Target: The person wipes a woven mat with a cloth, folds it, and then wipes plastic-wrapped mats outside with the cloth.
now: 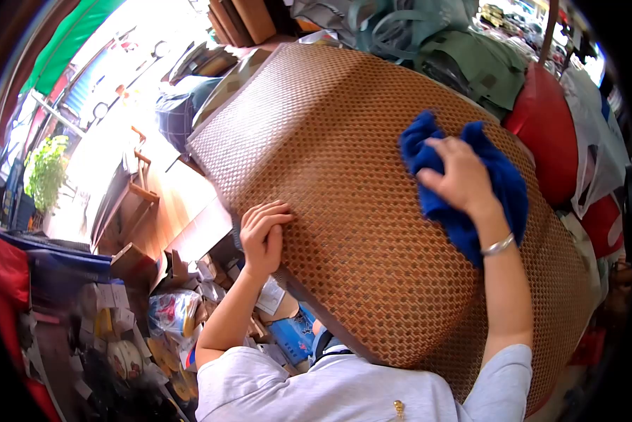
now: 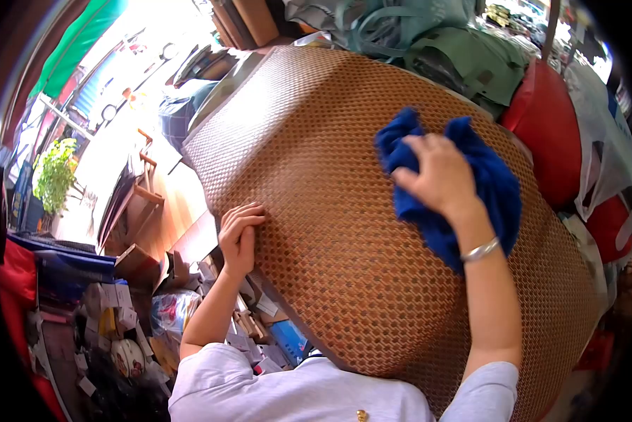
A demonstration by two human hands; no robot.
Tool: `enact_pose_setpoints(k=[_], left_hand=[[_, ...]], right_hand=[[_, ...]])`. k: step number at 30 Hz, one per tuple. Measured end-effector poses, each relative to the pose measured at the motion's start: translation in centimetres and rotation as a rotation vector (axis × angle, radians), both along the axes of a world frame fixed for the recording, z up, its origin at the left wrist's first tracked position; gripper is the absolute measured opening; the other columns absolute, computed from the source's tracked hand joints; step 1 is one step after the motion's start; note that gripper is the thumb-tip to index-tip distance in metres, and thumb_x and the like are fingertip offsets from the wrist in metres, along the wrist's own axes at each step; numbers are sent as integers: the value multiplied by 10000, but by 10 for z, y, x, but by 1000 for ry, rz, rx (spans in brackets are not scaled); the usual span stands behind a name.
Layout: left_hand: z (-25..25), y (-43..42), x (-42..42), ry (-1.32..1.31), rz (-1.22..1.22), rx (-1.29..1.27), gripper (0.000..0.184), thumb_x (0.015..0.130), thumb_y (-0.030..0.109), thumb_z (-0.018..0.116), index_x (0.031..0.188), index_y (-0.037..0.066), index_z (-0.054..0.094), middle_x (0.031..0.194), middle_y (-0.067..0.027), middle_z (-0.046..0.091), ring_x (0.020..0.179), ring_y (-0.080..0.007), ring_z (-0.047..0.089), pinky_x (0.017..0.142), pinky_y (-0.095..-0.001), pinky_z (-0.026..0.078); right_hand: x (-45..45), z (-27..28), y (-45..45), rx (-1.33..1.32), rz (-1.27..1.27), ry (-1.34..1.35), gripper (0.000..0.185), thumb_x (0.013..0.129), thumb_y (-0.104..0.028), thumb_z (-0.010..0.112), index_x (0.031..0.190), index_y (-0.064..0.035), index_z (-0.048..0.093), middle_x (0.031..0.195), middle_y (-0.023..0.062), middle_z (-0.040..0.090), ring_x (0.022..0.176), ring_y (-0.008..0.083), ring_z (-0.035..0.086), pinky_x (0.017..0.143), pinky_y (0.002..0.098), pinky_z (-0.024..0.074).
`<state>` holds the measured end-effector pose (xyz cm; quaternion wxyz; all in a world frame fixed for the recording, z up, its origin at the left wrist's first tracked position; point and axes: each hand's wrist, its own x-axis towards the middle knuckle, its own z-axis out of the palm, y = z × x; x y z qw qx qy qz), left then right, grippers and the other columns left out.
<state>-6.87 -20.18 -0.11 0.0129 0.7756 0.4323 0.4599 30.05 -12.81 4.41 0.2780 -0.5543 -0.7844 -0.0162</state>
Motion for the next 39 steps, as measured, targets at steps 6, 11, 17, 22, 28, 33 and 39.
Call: enact_pose_setpoints(k=[6,11,17,22,28,33,39], left_hand=[[-7,0,1,-13,33,-24,200,895,112,507,861,4,671,1031,-153,703,1058,-327,633,958,-433,421],[-7,-1,4,-16,43,-33,205,899,104,500,874,-5,671,1034,-155,700,1064,-326,630,966,-418,416],[-10,-4,2,-43,136,-53,199,900,89,503,884,8,684,1032,-140,702,1062,-296,633,970,-395,409],[-14,-5,3,-50,166,-52,231,912,111,479,877,9,683,1037,-123,704,1074,-284,629,969,-388,404],[-13,-8,5,-21,201,-80,270,920,121,438,865,3,674,1057,-138,694,1092,-291,615,987,-386,404],[-17,-8,4,-45,244,-109,268,925,119,435,893,0,673,1096,-154,678,1118,-292,594,1008,-393,399],[-14,-11,6,-22,259,-96,285,932,128,424,914,0,678,1106,-143,678,1127,-287,589,1012,-388,392]], right_hand=[[-76,10,-107,-66,644,116,504,673,-332,757,1092,-76,643,1074,156,625,1043,291,591,909,414,470],[-70,10,-91,-300,816,187,543,692,-378,769,1144,-99,656,1148,148,634,1075,313,589,967,436,419],[29,0,27,-134,116,122,476,742,-449,680,1089,-122,690,1132,90,664,1092,297,589,948,440,396],[84,-15,34,11,-92,145,568,767,-435,682,1183,-51,633,1213,180,622,1159,338,563,1012,420,407],[-4,14,-65,-48,666,123,463,655,-335,744,1041,-90,671,1081,176,655,1019,324,620,883,428,476],[-43,1,-112,-160,1187,234,495,691,-387,752,1080,-94,662,1119,157,639,1084,306,603,961,435,442],[40,5,0,-166,608,402,447,700,-270,733,1067,-20,685,1072,189,674,1023,334,634,949,378,468]])
